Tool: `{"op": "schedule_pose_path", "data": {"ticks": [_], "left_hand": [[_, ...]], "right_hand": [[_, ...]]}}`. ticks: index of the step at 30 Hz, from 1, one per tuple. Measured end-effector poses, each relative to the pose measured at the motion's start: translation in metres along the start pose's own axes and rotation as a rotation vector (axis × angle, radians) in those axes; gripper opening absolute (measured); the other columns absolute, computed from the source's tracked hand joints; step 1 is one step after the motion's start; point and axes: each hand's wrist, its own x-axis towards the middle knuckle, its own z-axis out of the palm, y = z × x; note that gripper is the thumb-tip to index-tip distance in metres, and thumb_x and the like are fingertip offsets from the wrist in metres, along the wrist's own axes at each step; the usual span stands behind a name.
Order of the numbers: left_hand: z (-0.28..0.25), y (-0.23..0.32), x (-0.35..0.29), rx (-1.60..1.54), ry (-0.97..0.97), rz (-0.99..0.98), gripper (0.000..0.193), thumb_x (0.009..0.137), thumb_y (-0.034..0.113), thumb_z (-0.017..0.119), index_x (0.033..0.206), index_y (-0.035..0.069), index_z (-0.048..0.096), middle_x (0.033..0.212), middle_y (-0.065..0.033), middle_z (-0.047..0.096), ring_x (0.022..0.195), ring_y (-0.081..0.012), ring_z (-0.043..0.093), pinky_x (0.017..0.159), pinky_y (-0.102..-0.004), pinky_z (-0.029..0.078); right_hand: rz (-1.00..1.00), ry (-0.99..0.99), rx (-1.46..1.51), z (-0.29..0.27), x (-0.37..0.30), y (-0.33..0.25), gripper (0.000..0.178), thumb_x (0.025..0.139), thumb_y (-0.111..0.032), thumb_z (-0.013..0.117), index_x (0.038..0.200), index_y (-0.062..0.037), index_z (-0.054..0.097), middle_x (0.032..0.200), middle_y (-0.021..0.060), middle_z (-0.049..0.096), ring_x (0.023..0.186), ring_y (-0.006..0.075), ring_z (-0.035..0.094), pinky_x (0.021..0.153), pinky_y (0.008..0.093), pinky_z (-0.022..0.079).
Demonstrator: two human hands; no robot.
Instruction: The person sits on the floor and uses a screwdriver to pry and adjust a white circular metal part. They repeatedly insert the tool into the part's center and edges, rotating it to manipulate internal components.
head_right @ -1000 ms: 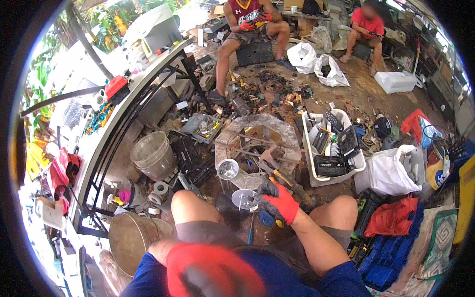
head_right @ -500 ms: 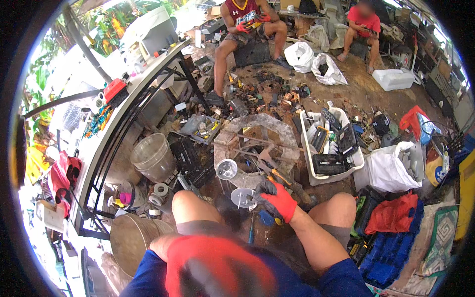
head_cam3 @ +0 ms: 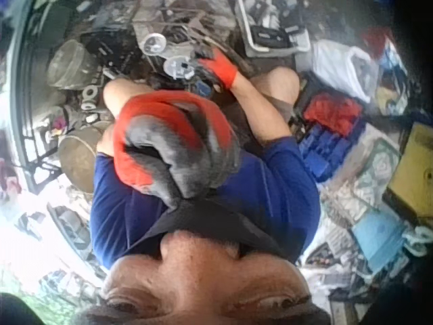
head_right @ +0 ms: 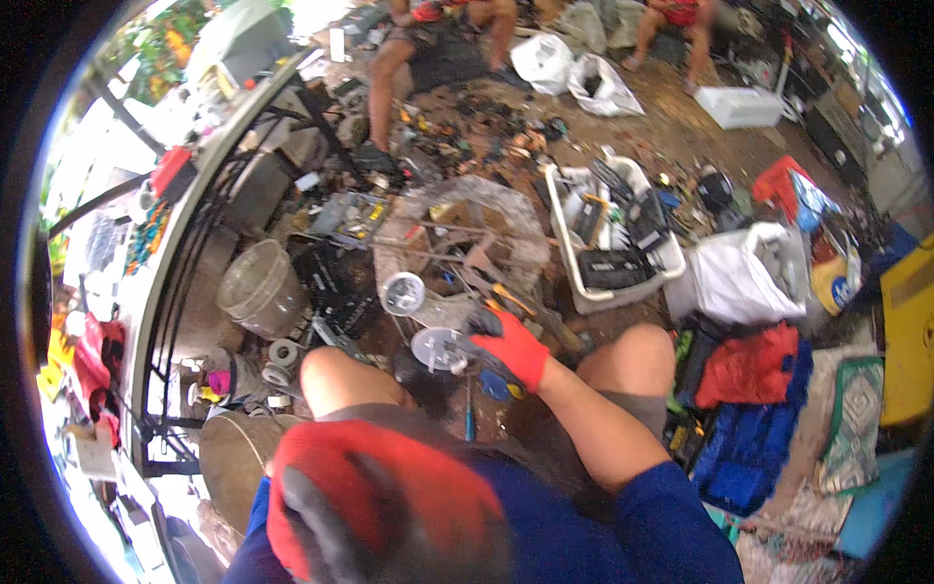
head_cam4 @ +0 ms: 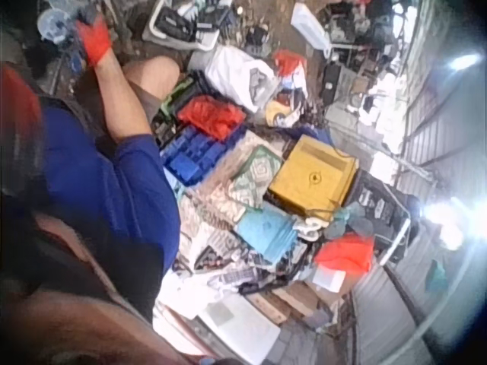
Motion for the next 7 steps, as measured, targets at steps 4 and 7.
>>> {"op": "schedule_pose_path", "data": {"ticks": [4,7], "left_hand": [[0.005,-0.006,0.009,-0.016,-0.016,0.010,0.027,0.089,0.022,0.078,0.098,-0.002,0.071,0.087,-0.0141,0.069,0.075,-0.0319,0.069,0.064,-0.0441,0.056],[0.002,-0.012,0.017,-0.013,-0.044,0.025,0.031,0.088,0.024,0.080,0.100,-0.003,0.072,0.090,-0.0154,0.071,0.077,-0.0327,0.070,0.065,-0.0441,0.057]], "right_hand": [[0.048,-0.036,0.015,0.001,0.002,0.005,0.020,0.091,-0.006,0.067,0.109,-0.0004,0.065,0.099,0.0028,0.067,0.093,0.0113,0.059,0.083,0.0303,0.049],[0.064,0.037,0.001,0.001,0.001,0.019,0.049,0.090,-0.010,0.069,0.137,-0.0019,0.055,0.122,0.0076,0.067,0.113,0.0159,0.059,0.100,0.0324,0.047]]}}
